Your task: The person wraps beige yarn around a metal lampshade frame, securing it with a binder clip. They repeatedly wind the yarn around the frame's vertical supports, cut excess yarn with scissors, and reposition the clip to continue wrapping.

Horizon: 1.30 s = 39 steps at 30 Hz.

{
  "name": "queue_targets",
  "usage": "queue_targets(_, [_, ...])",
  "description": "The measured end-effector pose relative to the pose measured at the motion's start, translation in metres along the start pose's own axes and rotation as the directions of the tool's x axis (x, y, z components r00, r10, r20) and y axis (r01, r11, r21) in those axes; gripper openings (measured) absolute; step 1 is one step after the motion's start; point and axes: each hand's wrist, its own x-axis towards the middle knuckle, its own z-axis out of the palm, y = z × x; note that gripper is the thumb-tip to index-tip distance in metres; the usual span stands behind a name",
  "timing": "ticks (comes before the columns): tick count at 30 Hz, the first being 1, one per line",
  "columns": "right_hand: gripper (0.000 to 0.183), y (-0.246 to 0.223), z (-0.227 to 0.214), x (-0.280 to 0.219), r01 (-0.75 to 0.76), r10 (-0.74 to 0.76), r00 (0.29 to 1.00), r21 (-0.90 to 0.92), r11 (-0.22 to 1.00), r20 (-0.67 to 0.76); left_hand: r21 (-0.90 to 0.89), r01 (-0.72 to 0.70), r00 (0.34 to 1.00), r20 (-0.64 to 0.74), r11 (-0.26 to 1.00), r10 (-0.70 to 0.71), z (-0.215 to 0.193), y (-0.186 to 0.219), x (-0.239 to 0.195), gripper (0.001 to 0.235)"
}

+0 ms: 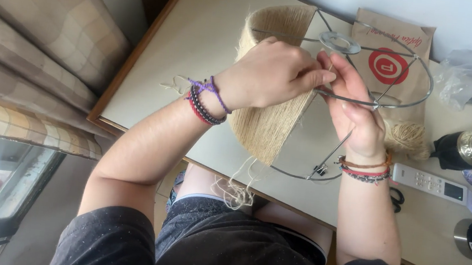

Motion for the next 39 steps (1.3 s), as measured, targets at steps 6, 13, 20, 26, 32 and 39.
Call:
queue_targets(6, [0.075, 0.007, 0.001, 0.005, 0.01, -0.009, 1.0, 0.063, 0.998, -0.02, -0.207, 0.204, 0.978, -0.01, 0.957, -0.21, -0.001, 0.007, 0.005, 0.023])
queue_targets(13, [0.088, 0.004, 0.001, 0.002, -0.11, 0.127, 0.985, 0.146, 0.983, -0.118, -0.428, 0.024, 0.953, -0.263, 0.903, -0.15, -0.01, 0.013, -0.015, 0.023])
queue_targets(20, [0.071, 0.013, -0.01, 0.002, -0.024, 0.058, 0.969, 0.144, 0.989, -0.238, -0.386, -0.533, 0.792, -0.541, 0.752, 0.284, 0.029, 0.046, -0.075, 0.031])
queue_targets(26, [0.062, -0.006, 0.0, 0.005, -0.055, 0.138, 0.928, 0.24, 0.969, -0.346, -0.623, -0.274, 0.902, -0.432, 0.733, -0.03, 0.143, 0.051, -0.152, 0.032])
queue_targets(32, [0.068, -0.002, -0.001, 0.006, -0.053, 0.112, 0.938, 0.184, 0.981, -0.327, -0.981, 0.108, 0.809, -0.006, 0.158, -0.588, 0.191, 0.026, -0.157, 0.027])
queue_targets(39, [0.064, 0.0, -0.01, 0.0, -0.084, 0.143, 0.949, 0.211, 0.974, -0.281, -0.967, 0.181, 0.834, 0.055, 0.179, -0.55, 0.21, 0.001, -0.151, 0.014])
